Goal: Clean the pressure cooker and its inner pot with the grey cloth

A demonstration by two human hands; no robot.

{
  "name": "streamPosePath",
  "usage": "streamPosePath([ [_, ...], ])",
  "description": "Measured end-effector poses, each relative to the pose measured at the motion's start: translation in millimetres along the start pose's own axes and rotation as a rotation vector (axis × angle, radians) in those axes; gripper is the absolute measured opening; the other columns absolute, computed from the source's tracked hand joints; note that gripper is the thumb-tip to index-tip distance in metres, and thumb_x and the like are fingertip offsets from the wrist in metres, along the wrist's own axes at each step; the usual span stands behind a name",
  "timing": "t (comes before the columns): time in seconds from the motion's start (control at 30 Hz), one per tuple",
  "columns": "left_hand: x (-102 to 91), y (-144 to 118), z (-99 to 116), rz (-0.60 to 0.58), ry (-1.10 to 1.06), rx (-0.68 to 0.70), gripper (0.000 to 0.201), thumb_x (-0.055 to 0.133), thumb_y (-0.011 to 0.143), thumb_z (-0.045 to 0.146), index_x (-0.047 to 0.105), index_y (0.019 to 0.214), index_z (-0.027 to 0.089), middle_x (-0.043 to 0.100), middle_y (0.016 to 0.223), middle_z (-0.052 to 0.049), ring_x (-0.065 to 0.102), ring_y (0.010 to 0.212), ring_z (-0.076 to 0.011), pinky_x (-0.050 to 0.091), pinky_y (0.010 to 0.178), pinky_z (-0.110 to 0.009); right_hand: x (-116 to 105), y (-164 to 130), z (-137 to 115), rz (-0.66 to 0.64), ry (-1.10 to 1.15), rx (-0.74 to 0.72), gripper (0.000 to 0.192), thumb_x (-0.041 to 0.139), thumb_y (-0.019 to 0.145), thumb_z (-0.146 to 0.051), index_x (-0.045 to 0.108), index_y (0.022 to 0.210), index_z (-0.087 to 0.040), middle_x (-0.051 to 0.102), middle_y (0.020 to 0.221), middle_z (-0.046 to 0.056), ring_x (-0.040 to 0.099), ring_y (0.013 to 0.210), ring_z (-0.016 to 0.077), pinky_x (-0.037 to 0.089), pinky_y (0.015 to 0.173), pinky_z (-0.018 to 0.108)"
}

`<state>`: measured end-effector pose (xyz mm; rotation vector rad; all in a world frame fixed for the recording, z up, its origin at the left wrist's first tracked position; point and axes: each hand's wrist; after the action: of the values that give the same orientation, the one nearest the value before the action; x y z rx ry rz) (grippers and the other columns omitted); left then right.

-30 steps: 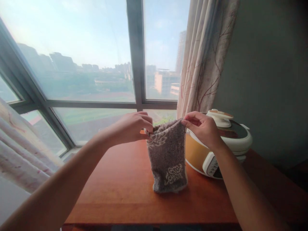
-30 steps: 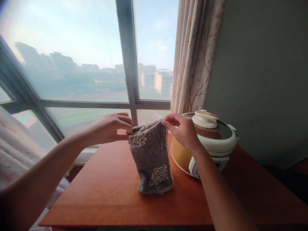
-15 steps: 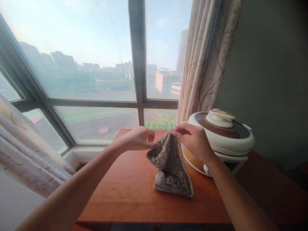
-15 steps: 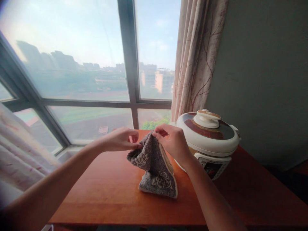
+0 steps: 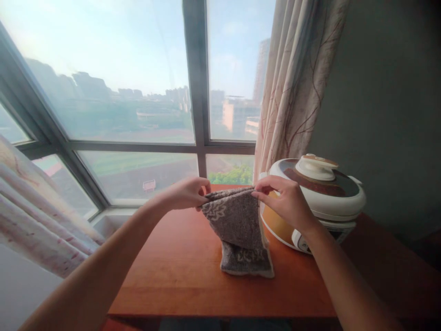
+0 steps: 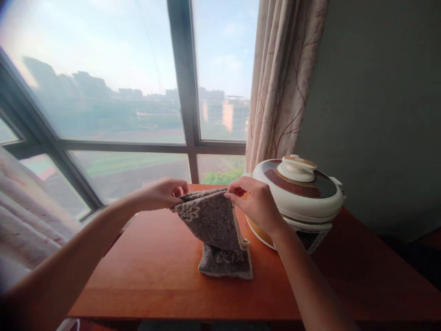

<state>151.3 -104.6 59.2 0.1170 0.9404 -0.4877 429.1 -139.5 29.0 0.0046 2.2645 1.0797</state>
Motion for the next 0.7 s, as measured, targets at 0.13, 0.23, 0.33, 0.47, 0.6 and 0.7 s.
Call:
streamPosePath([
  [0.13, -25.4, -1.4, 19.4, 0.039, 0.009, 0.116, 0.020, 0.065, 0.071, 0.033, 0.065, 0.078, 0.014, 0.064, 0.066, -0.002, 0.056, 0.059, -0.0142, 0.035, 0.048, -0.021, -10.9, 7.7, 1.5, 0.041, -0.017, 0.016, 0.009, 0.068, 0.084, -0.029, 0.068, 0.082, -0.021, 0.071, 0.080, 0.003, 0.066, 0.071, 0.0177, 0.054, 0.070, 0.031],
  [0.23, -42.3, -8.6, 36.3, 0.076, 0.047, 0.215, 0.023, 0.066, 0.073, 0.035, 0.069, 0.083, 0.015, 0.067, 0.073, -0.003, 0.059, 0.065, -0.0154, 0.040, 0.052, -0.022, -19.7, 13.3, -3.9, 0.129, 0.036, 0.053, 0.009, 0.070, 0.080, -0.028, 0.066, 0.082, -0.021, 0.070, 0.079, 0.003, 0.066, 0.070, 0.0172, 0.055, 0.069, 0.031],
  [0.33, -56.7, -22.5, 50.9, 0.016, -0.005, 0.339, 0.030, 0.066, 0.075, 0.036, 0.072, 0.096, 0.016, 0.071, 0.082, -0.005, 0.064, 0.071, -0.0181, 0.048, 0.058, -0.025, -30.5, 16.0, -19.3, 0.185, 0.131, 0.051, 0.010, 0.072, 0.078, -0.027, 0.064, 0.082, -0.022, 0.069, 0.081, 0.003, 0.065, 0.072, 0.0167, 0.056, 0.069, 0.029],
  [0.47, -72.7, -42.3, 62.3, 0.005, 0.014, 0.438, 0.036, 0.066, 0.078, 0.038, 0.072, 0.109, 0.020, 0.073, 0.085, -0.007, 0.067, 0.073, -0.0196, 0.050, 0.059, -0.026, -47.4, 16.3, -52.0, 0.225, 0.241, 0.020, 0.012, 0.073, 0.077, -0.025, 0.066, 0.086, -0.024, 0.068, 0.083, 0.002, 0.066, 0.075, 0.0169, 0.057, 0.070, 0.028],
  [0.6, -84.9, -52.6, 75.4, 0.109, 0.137, 0.477, 0.034, 0.062, 0.082, 0.037, 0.072, 0.111, 0.020, 0.070, 0.078, -0.007, 0.066, 0.070, -0.0183, 0.049, 0.058, -0.027, -62.7, 22.7, -74.3, 0.307, 0.258, -0.022, 0.014, 0.072, 0.080, -0.025, 0.070, 0.093, -0.025, 0.069, 0.085, 0.002, 0.066, 0.076, 0.0153, 0.057, 0.072, 0.028],
  [0.7, -90.5, -45.6, 82.8, 0.150, 0.167, 0.503, 0.033, 0.063, 0.082, 0.036, 0.073, 0.108, 0.019, 0.068, 0.073, -0.006, 0.063, 0.065, -0.0164, 0.049, 0.057, -0.027, -66.0, 35.6, -67.5, 0.334, 0.233, -0.013, 0.013, 0.072, 0.080, -0.029, 0.071, 0.093, -0.025, 0.070, 0.086, 0.003, 0.068, 0.077, 0.0163, 0.057, 0.069, 0.028],
])
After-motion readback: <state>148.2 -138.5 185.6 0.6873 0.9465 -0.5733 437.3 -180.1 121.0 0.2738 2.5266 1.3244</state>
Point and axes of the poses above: each hand's wrist, its own y-axis towards the middle knuckle, its own x-axis out of the palm, z = x × y
